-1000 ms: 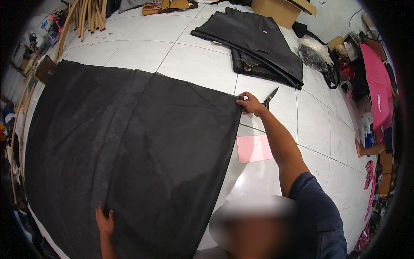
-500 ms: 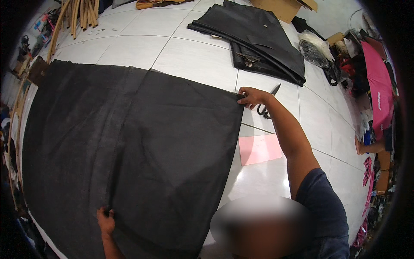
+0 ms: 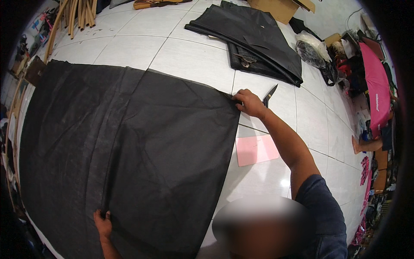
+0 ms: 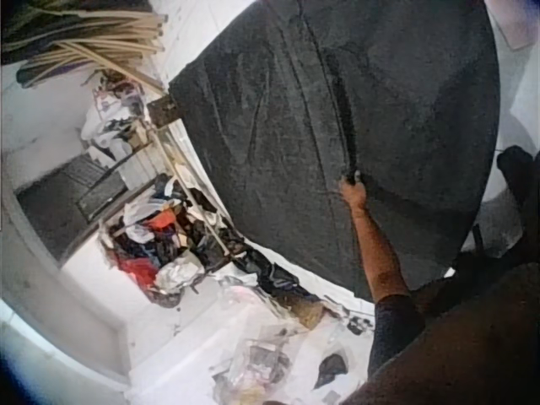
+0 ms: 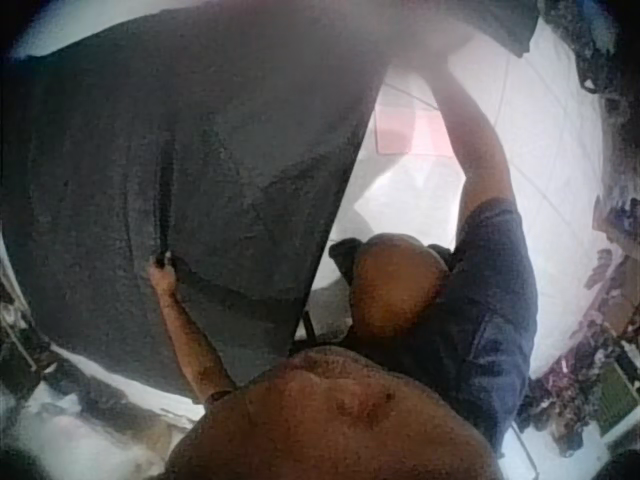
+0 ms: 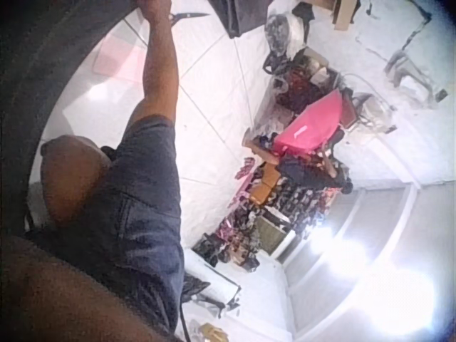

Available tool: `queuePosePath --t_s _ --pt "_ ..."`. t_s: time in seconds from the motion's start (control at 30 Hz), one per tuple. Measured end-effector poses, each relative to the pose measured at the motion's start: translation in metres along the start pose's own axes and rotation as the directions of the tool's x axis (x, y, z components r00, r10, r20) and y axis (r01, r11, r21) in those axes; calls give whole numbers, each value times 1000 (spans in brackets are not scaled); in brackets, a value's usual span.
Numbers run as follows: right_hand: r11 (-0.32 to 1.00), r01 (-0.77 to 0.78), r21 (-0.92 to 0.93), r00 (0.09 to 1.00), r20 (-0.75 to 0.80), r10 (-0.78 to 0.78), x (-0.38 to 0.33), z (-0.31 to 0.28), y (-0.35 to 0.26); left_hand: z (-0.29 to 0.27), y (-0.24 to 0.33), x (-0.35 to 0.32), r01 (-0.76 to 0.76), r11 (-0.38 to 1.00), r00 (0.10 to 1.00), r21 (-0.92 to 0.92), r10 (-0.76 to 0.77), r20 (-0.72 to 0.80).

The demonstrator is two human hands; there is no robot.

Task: The person aligns and folds a large black sheet of fabric on a tiled floor, using a clamp to secure the material and scissors to make small cuts along the edge.

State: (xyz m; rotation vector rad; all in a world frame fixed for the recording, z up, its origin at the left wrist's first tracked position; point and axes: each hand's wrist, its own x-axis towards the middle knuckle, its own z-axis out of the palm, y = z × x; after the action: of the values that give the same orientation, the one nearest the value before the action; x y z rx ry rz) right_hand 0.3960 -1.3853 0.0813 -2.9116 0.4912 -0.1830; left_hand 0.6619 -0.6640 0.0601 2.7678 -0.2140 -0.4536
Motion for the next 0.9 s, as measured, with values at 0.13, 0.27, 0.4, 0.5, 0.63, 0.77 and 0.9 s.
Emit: queuePosePath --t_s 0.13,0.27,0.4,0.5,0.63,0.77,0.9 --pt "985 115 -131 992 -37 -121 -13 1 -10 -5 16 -3 -1 1000 1000 15 0 17" --pt "986 50 -157 999 12 -49 -6 0 -13 -1 7 -5 0 1000 1000 -22 0 -23" --pt "957 -168 -235 968 146 206 22 1 -12 0 -1 0 10 999 1000 48 -9 -17" --pt "952 -238 -193 941 195 275 34 -3 -10 -4 4 2 19 998 1000 62 -20 21" --pt "947 -290 -141 918 239 317 39 -5 -10 -8 13 -1 41 998 999 51 -42 32" --pt "944 -326 -52 911 248 328 36 3 8 -4 13 -1 45 997 998 64 -47 30" --pt "928 -372 -33 904 214 370 35 10 12 -6 12 0 47 997 998 61 -49 42"
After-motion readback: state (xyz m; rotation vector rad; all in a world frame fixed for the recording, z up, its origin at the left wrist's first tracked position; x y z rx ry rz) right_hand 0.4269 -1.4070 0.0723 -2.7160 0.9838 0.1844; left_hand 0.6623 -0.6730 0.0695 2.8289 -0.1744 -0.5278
